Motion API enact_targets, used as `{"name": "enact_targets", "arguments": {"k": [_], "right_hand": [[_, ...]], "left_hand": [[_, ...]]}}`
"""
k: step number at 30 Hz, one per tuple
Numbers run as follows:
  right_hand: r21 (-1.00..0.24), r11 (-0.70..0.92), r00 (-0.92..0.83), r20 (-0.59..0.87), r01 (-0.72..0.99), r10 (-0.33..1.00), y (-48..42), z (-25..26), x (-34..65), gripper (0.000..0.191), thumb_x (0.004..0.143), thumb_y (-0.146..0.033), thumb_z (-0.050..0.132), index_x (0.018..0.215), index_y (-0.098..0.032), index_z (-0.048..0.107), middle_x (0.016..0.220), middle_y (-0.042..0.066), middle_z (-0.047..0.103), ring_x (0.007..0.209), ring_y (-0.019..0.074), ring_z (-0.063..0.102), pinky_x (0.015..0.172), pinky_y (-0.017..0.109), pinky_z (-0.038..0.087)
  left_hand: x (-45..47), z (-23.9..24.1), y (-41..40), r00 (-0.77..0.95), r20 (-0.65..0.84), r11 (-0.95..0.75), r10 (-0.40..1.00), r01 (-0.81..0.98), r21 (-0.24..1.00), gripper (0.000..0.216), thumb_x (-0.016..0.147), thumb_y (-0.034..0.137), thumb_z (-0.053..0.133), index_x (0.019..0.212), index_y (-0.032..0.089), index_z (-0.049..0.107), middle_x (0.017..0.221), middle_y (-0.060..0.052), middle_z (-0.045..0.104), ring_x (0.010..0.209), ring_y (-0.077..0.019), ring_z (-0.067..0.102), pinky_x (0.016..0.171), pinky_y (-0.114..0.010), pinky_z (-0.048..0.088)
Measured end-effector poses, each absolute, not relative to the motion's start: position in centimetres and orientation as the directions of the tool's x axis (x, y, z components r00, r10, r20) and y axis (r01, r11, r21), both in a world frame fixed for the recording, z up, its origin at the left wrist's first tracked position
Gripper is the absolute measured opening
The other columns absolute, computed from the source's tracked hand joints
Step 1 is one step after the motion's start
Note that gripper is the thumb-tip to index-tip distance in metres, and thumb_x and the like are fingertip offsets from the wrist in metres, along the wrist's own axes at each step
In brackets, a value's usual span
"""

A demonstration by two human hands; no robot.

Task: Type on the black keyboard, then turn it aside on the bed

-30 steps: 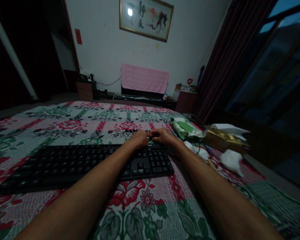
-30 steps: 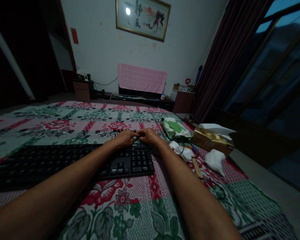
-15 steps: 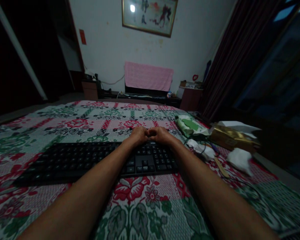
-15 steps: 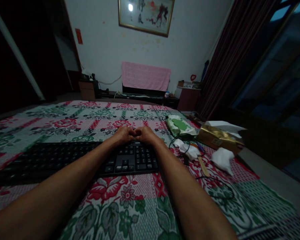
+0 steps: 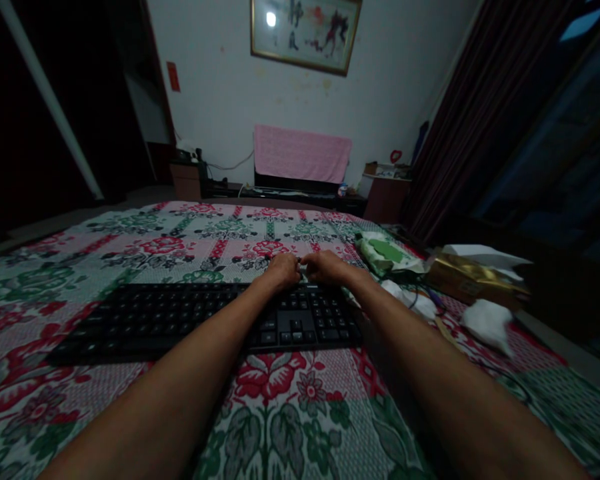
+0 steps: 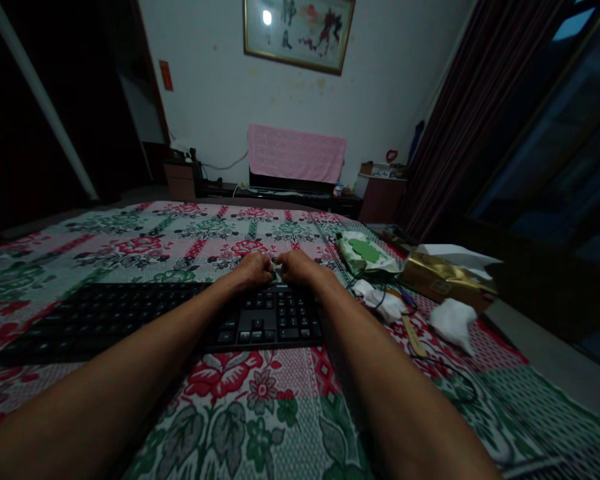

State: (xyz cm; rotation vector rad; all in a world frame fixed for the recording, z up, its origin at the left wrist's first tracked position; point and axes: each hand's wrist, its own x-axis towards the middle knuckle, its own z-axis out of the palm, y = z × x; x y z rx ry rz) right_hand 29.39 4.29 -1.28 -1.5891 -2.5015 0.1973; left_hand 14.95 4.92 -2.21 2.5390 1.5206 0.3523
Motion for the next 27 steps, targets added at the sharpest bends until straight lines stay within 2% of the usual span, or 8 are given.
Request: {"name": "enact_targets", "arguments": {"k": [5,12,19,21,24,27], "right_hand": [[-0.149,0.484,-0.491,-0.011,0.862,0.871,4.5,-0.2,28.8,0.039,0.057,-0.010,0.053,0.093,-0.021,0.060,0.078,0.000,0.065,0.070,0.0121,0.057,0.059,0.017,0.039],[-0.253,0.460,-0.489,-0.067,0.851,0.870,4.2,0.0,29.3,0.038,0.058,-0.016,0.055,0.096,-0.017,0.058,0.084,0.001,0.063,0.073,0.0119,0.056,0.060,0.016,0.039],[-0.274,0.427,-0.468,-0.102,0.861,0.878,5.0,-0.5,29.7,0.038,0.057,-0.015,0.055,0.094,-0.018,0.059,0.081,0.000,0.063,0.072,0.0116,0.056,0.060,0.017,0.039],[-0.320,0.426,-0.479,-0.107,0.846,0.871,5.0,-0.5,29.9,0.038,0.057,-0.014,0.055,0.094,-0.018,0.059,0.082,0.000,0.063,0.073,0.0122,0.056,0.062,0.018,0.040],[-0.468,0.405,-0.490,-0.071,0.786,0.869,4.6,-0.6,30.6,0.039,0.058,-0.012,0.054,0.097,-0.017,0.057,0.087,0.001,0.063,0.077,0.0130,0.056,0.068,0.021,0.042],[-0.583,0.370,-0.389,0.099,0.724,0.916,4.1,-1.1,31.6,0.034,0.063,-0.014,0.052,0.096,-0.016,0.058,0.091,0.003,0.062,0.083,0.0138,0.055,0.075,0.025,0.041]], "left_hand": [[14.8,-2.3,5.1,0.432,0.084,-0.439,0.898,0.863,0.250,0.025,0.064,0.024,0.047,0.082,0.015,0.062,0.081,-0.008,0.062,0.077,-0.0177,0.056,0.068,-0.024,0.043],[14.8,-2.4,5.3,0.440,0.066,-0.439,0.896,0.850,0.292,0.029,0.063,0.031,0.050,0.082,0.016,0.063,0.079,-0.007,0.062,0.076,-0.0165,0.055,0.067,-0.022,0.042],[14.7,-1.8,4.6,0.445,0.085,-0.448,0.892,0.841,0.302,0.026,0.062,0.023,0.048,0.081,0.013,0.064,0.078,-0.009,0.062,0.074,-0.0169,0.056,0.064,-0.023,0.042],[14.7,-1.8,4.5,0.447,0.089,-0.451,0.890,0.836,0.313,0.026,0.063,0.021,0.047,0.081,0.012,0.064,0.077,-0.010,0.062,0.073,-0.0167,0.056,0.064,-0.023,0.042],[14.6,-1.9,4.4,0.452,0.098,-0.457,0.886,0.822,0.340,0.026,0.063,0.020,0.046,0.081,0.011,0.064,0.077,-0.010,0.062,0.072,-0.0165,0.056,0.065,-0.023,0.042],[14.5,-1.8,4.4,0.434,0.095,-0.436,0.896,0.821,0.367,0.026,0.062,0.019,0.047,0.080,0.011,0.064,0.075,-0.010,0.063,0.071,-0.0161,0.056,0.065,-0.023,0.042]]}}
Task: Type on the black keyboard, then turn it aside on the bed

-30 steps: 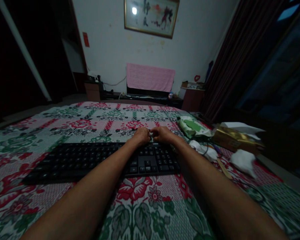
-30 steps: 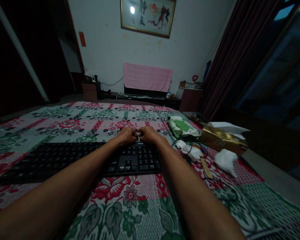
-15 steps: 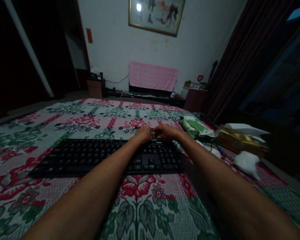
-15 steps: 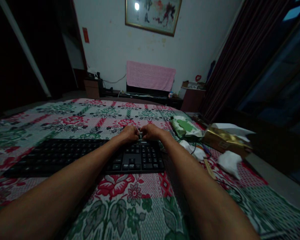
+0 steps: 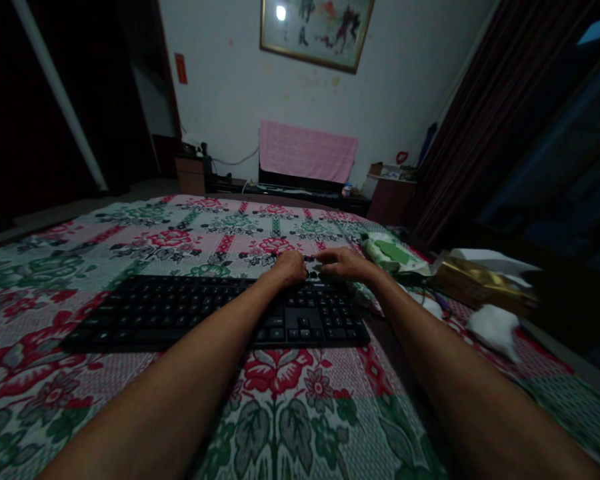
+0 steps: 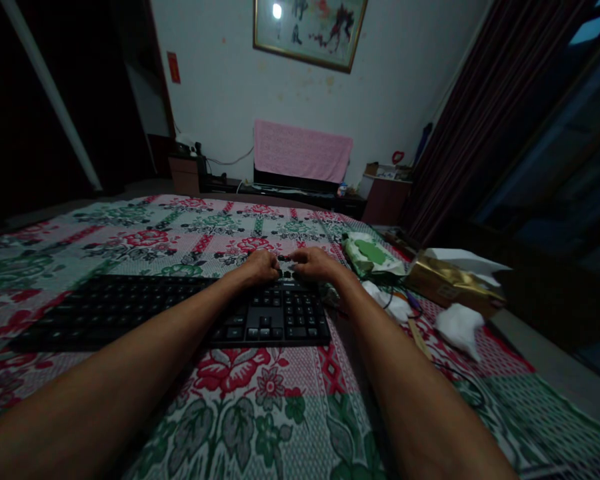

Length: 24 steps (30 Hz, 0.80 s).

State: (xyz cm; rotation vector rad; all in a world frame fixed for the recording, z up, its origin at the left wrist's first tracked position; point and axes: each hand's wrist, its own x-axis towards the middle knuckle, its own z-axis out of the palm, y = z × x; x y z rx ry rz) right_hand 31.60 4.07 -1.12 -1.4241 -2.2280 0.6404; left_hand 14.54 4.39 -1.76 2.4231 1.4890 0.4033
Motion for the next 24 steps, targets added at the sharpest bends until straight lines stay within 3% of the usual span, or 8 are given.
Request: {"name": "enact_targets", "arguments": {"k": [3,7,14,24], "right_hand": [[-0.609,0.379,-0.256,0.283,0.697,0.924,3.2,-1.8,32.5,0.025,0.067,-0.017,0.049,0.089,-0.015,0.061,0.088,0.004,0.062,0.082,0.0140,0.056,0.078,0.028,0.041],[-0.649,0.396,-0.191,0.364,0.650,0.912,1.2,-2.0,32.5,0.023,0.068,-0.022,0.050,0.087,-0.015,0.061,0.086,0.004,0.063,0.080,0.0141,0.057,0.076,0.028,0.042],[-0.742,0.441,-0.270,0.350,0.506,0.897,-2.8,-0.3,30.1,0.027,0.068,-0.021,0.051,0.093,-0.015,0.059,0.089,0.004,0.063,0.082,0.0140,0.056,0.075,0.027,0.043],[-0.706,0.425,-0.280,0.320,0.567,0.905,-3.4,-1.1,29.9,0.026,0.066,-0.020,0.052,0.090,-0.016,0.061,0.087,0.003,0.063,0.080,0.0144,0.057,0.073,0.026,0.043]], "left_hand": [[14.5,-1.2,4.3,0.410,0.094,-0.413,0.907,0.826,0.384,0.025,0.061,0.019,0.048,0.078,0.011,0.064,0.071,-0.009,0.063,0.068,-0.0155,0.055,0.063,-0.023,0.041],[14.2,0.4,3.4,0.458,0.150,-0.479,0.876,0.791,0.381,0.023,0.060,0.020,0.048,0.074,0.014,0.065,0.067,-0.006,0.062,0.063,-0.0140,0.054,0.059,-0.022,0.040],[13.4,1.7,0.1,0.569,0.275,-0.630,0.775,0.665,0.401,0.023,0.062,0.023,0.048,0.076,0.016,0.065,0.064,-0.002,0.061,0.059,-0.0113,0.052,0.056,-0.020,0.037],[13.0,-0.1,-0.1,0.588,0.324,-0.666,0.741,0.580,0.470,0.024,0.062,0.025,0.048,0.076,0.016,0.065,0.068,0.000,0.062,0.062,-0.0109,0.053,0.055,-0.019,0.036]]}}
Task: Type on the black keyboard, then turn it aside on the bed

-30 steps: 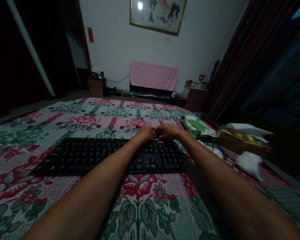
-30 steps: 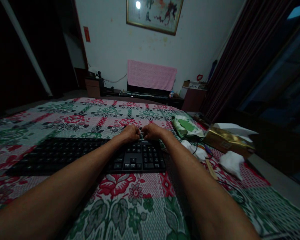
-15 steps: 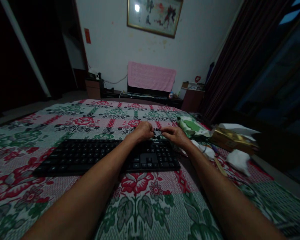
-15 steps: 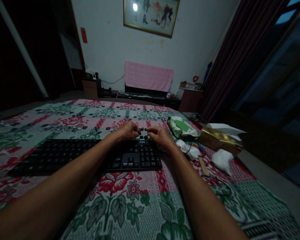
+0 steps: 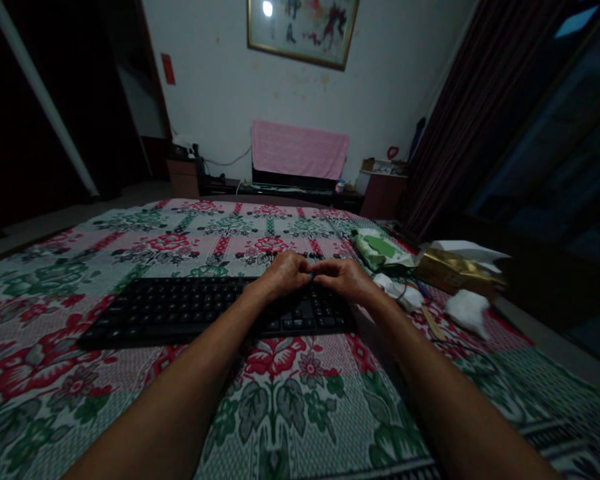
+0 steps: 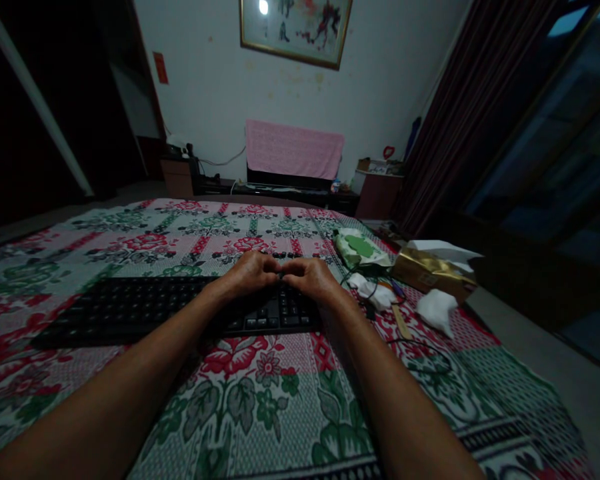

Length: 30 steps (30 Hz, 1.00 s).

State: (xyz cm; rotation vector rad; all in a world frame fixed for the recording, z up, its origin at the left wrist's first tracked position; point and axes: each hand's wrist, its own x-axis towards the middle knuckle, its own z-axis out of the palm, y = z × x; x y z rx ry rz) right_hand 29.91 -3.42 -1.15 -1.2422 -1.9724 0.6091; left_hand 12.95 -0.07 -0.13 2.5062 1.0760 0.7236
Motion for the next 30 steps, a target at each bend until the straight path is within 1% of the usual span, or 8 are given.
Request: {"name": "enact_targets", "arguments": {"k": [4,9,12,16,19,24,27,30], "right_hand": [[-0.682,0.413,-0.266,0.316,0.603,0.911,-3.7,-0.3,29.7,0.027,0.067,-0.022,0.052,0.092,-0.017,0.061,0.086,0.003,0.064,0.079,0.0144,0.057,0.069,0.025,0.044],[-0.656,0.371,-0.243,0.282,0.657,0.928,-4.1,0.3,30.1,0.027,0.067,-0.026,0.052,0.090,-0.016,0.062,0.082,0.003,0.064,0.075,0.0146,0.057,0.065,0.023,0.043],[-0.614,0.355,-0.256,0.247,0.705,0.935,-4.3,0.1,30.7,0.026,0.066,-0.028,0.053,0.085,-0.015,0.063,0.076,0.003,0.064,0.070,0.0147,0.056,0.060,0.022,0.041],[-0.560,0.337,-0.253,0.225,0.757,0.941,-4.4,-0.4,31.2,0.025,0.065,-0.029,0.053,0.081,-0.013,0.063,0.070,0.002,0.063,0.064,0.0127,0.054,0.054,0.020,0.038],[-0.539,0.329,-0.259,0.203,0.775,0.944,-4.2,-0.8,31.3,0.023,0.065,-0.029,0.052,0.079,-0.013,0.063,0.066,0.001,0.061,0.060,0.0111,0.051,0.050,0.019,0.034],[-0.558,0.311,-0.266,0.163,0.769,0.950,-3.9,-1.2,31.5,0.023,0.065,-0.029,0.050,0.075,-0.012,0.062,0.063,0.000,0.059,0.056,0.0088,0.049,0.048,0.018,0.032],[-0.577,0.295,-0.261,0.144,0.761,0.955,-3.7,-1.5,31.7,0.023,0.065,-0.030,0.050,0.076,-0.013,0.062,0.063,0.000,0.058,0.055,0.0083,0.048,0.047,0.018,0.032],[-0.609,0.264,-0.246,0.115,0.748,0.962,-3.5,-1.8,31.8,0.024,0.064,-0.031,0.051,0.076,-0.013,0.061,0.062,0.000,0.057,0.053,0.0078,0.047,0.046,0.018,0.033]], "left_hand": [[13.1,0.2,-0.1,0.575,0.331,-0.655,0.748,0.562,0.505,0.023,0.063,0.028,0.048,0.074,0.016,0.064,0.063,0.000,0.061,0.061,-0.0105,0.053,0.053,-0.018,0.034],[13.8,-0.1,-0.5,0.568,0.319,-0.641,0.758,0.558,0.527,0.026,0.065,0.032,0.048,0.077,0.015,0.064,0.065,0.001,0.061,0.063,-0.0097,0.053,0.055,-0.018,0.035],[14.5,-0.7,-0.8,0.569,0.315,-0.646,0.759,0.598,0.475,0.026,0.066,0.034,0.048,0.075,0.016,0.064,0.065,0.001,0.061,0.064,-0.0102,0.053,0.057,-0.018,0.036],[15.0,-1.2,-1.0,0.592,0.307,-0.667,0.745,0.643,0.377,0.024,0.067,0.033,0.048,0.079,0.018,0.063,0.071,-0.001,0.062,0.068,-0.0115,0.053,0.062,-0.020,0.038],[14.9,-1.2,-0.9,0.628,0.277,-0.685,0.728,0.639,0.351,0.024,0.068,0.030,0.047,0.083,0.020,0.063,0.077,-0.001,0.063,0.073,-0.0129,0.054,0.066,-0.020,0.039],[14.2,-1.3,-0.5,0.628,0.278,-0.686,0.727,0.639,0.348,0.029,0.070,0.026,0.043,0.092,0.023,0.061,0.088,-0.002,0.063,0.085,-0.0151,0.054,0.074,-0.022,0.039],[14.1,-1.3,-0.4,0.619,0.294,-0.686,0.728,0.648,0.333,0.029,0.069,0.025,0.042,0.091,0.024,0.062,0.089,-0.002,0.062,0.085,-0.0155,0.054,0.075,-0.023,0.039],[14.1,-1.2,-0.5,0.621,0.276,-0.679,0.734,0.655,0.333,0.029,0.068,0.025,0.043,0.089,0.024,0.063,0.086,-0.001,0.063,0.082,-0.0148,0.054,0.074,-0.023,0.039]]}}
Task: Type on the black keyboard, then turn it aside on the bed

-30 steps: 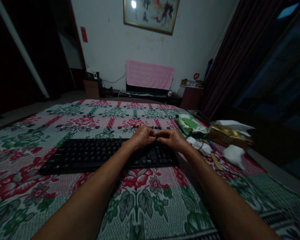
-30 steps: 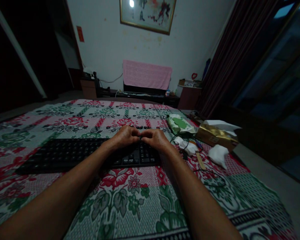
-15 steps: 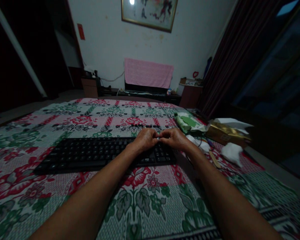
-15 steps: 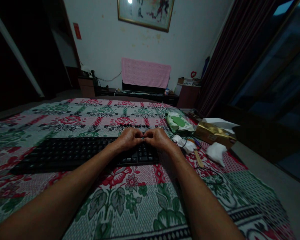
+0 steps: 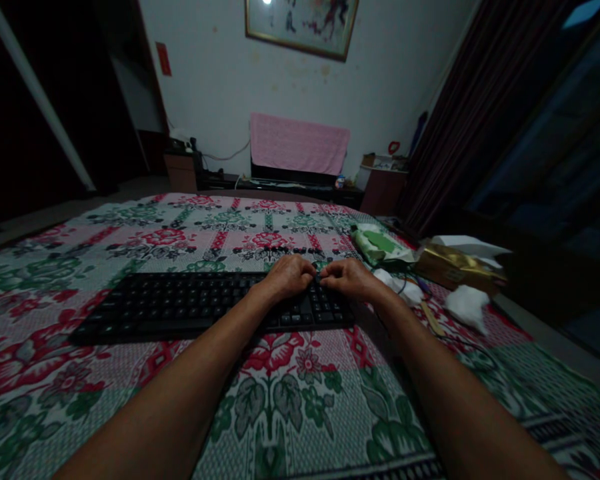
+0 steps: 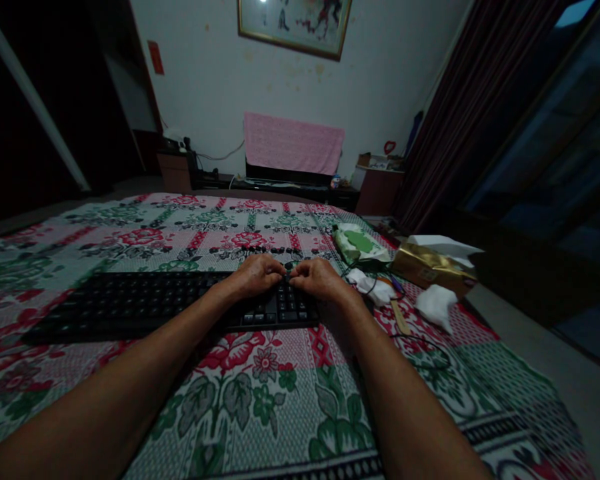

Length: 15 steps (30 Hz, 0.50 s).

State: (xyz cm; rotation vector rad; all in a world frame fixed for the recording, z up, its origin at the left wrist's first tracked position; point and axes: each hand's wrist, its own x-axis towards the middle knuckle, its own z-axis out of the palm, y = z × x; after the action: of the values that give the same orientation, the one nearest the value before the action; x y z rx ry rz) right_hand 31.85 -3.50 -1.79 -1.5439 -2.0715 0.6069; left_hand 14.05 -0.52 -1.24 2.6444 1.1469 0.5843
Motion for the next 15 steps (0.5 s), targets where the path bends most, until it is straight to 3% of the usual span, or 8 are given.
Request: {"name": "enact_targets", "arguments": {"k": [15], "right_hand": [[-0.645,0.244,-0.266,0.066,0.724,0.962,-3.39,-1.45,31.92,0.022,0.064,-0.031,0.051,0.072,-0.013,0.061,0.062,0.001,0.057,0.054,0.0083,0.047,0.047,0.018,0.034]], "left_hand": [[14.13,-1.57,-0.55,0.671,0.272,-0.722,0.690,0.613,0.321,0.027,0.070,0.029,0.042,0.086,0.025,0.063,0.082,-0.001,0.064,0.080,-0.0144,0.055,0.072,-0.023,0.038]]}}
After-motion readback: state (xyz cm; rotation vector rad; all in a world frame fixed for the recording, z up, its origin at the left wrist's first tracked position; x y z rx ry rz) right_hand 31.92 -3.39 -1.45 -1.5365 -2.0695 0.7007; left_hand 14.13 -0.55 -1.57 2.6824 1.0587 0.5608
